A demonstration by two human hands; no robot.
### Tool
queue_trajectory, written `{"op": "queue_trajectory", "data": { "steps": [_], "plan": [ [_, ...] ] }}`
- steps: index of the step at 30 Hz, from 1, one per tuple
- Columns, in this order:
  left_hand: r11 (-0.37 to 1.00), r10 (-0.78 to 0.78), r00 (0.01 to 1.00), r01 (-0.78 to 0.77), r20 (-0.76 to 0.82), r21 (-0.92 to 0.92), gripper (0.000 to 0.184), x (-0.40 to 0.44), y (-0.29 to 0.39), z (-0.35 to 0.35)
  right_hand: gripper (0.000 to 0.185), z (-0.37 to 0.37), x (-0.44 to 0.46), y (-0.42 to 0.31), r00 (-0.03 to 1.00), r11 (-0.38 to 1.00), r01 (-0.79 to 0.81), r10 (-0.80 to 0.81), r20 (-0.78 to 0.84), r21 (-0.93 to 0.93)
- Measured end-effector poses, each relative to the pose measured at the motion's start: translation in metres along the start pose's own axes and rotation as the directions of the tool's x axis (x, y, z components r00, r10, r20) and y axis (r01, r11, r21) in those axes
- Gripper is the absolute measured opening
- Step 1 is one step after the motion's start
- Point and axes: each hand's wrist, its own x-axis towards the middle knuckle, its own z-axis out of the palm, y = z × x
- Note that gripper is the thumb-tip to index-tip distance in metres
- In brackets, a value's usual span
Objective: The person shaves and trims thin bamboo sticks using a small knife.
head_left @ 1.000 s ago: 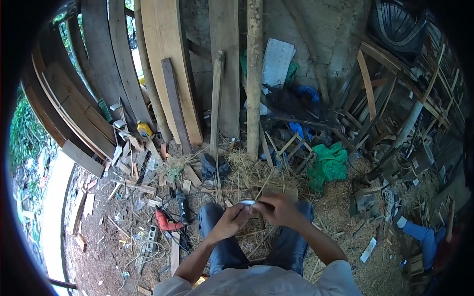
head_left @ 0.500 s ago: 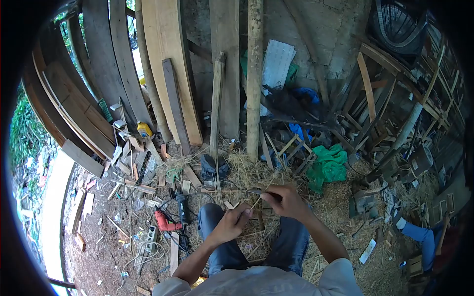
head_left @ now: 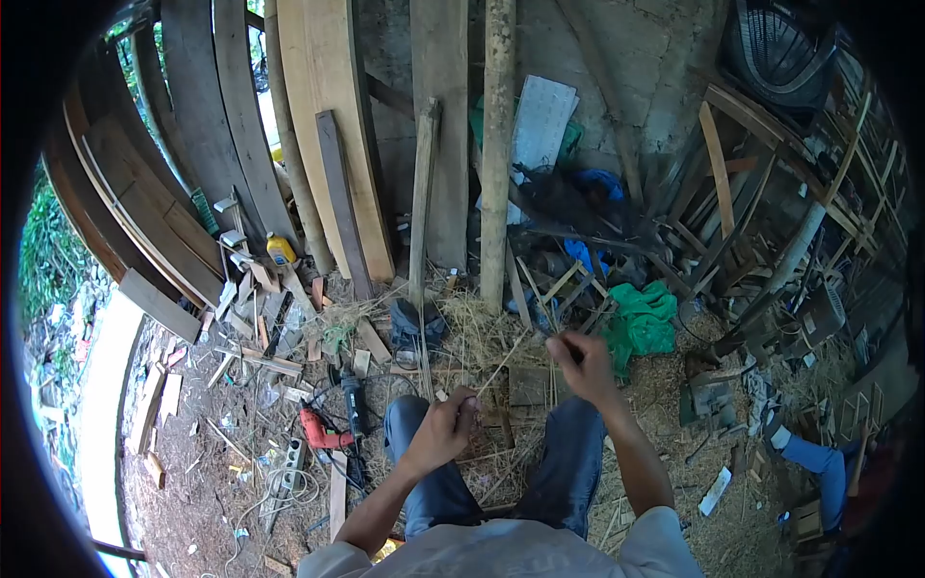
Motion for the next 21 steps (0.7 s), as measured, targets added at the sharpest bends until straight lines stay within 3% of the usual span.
{"op": "queue_trajectory", "data": {
  "steps": [1, 3, 4, 6, 10, 12, 13, 15, 16, 18, 19, 21],
  "plan": [
    [0.999, -0.018, 1.000, 0.019, -0.009, 0.030, 0.009, 0.001, -0.003, 0.001, 0.034, 0.007, -0.004, -0.008, 1.000, 1.000, -0.006, 0.006, -0.001, -0.001],
    [0.998, -0.030, 0.999, 0.031, -0.013, 0.060, 0.009, 0.004, -0.003, 0.004, 0.031, 0.019, -0.007, -0.021, 0.975, 0.977, 0.205, -0.198, 0.101, -0.060],
    [0.997, 0.023, 0.999, -0.022, -0.022, 0.069, 0.009, 0.004, -0.003, 0.006, 0.031, 0.017, -0.006, -0.019, 0.976, 0.977, 0.202, -0.196, 0.097, -0.062],
    [0.994, 0.074, 0.997, -0.071, -0.029, 0.084, 0.010, 0.003, -0.001, 0.006, 0.029, 0.017, -0.002, -0.013, 0.984, 0.990, 0.066, -0.044, 0.172, -0.126],
    [0.991, 0.082, 0.996, -0.079, -0.030, 0.105, 0.012, 0.006, 0.003, 0.003, 0.027, 0.018, 0.000, -0.015, 0.977, 0.985, 0.075, -0.041, 0.209, -0.158],
    [0.989, 0.098, 0.995, -0.095, -0.016, 0.110, 0.012, 0.005, 0.003, 0.002, 0.025, 0.021, -0.003, -0.019, 0.979, 0.981, 0.165, -0.151, 0.134, -0.100],
    [0.987, 0.092, 0.995, -0.087, -0.028, 0.136, 0.012, 0.004, 0.004, 0.002, 0.025, 0.021, -0.004, -0.015, 0.981, 0.983, 0.157, -0.144, 0.133, -0.096],
    [0.984, 0.089, 0.995, -0.080, -0.047, 0.157, 0.011, 0.001, 0.002, 0.004, 0.025, 0.014, 0.004, -0.009, 0.989, 0.972, 0.017, 0.018, 0.148, -0.234],
    [0.988, 0.080, 0.996, -0.074, -0.042, 0.137, 0.011, 0.000, -0.003, 0.004, 0.025, 0.016, 0.004, -0.012, 0.989, 0.972, 0.027, 0.008, 0.150, -0.235],
    [0.991, 0.071, 0.997, -0.066, -0.037, 0.117, 0.010, 0.003, -0.003, 0.003, 0.025, 0.021, -0.004, -0.022, 0.962, 0.958, 0.225, -0.189, 0.197, -0.179],
    [0.990, 0.077, 0.997, -0.072, -0.031, 0.124, 0.010, 0.002, 0.001, 0.002, 0.025, 0.019, -0.002, -0.017, 0.964, 0.961, 0.216, -0.181, 0.194, -0.175],
    [0.989, 0.081, 0.996, -0.078, -0.020, 0.127, 0.009, -0.003, 0.001, 0.003, 0.026, 0.009, 0.008, -0.003, 0.990, 0.984, 0.017, 0.008, 0.141, -0.175]
  ]
}}
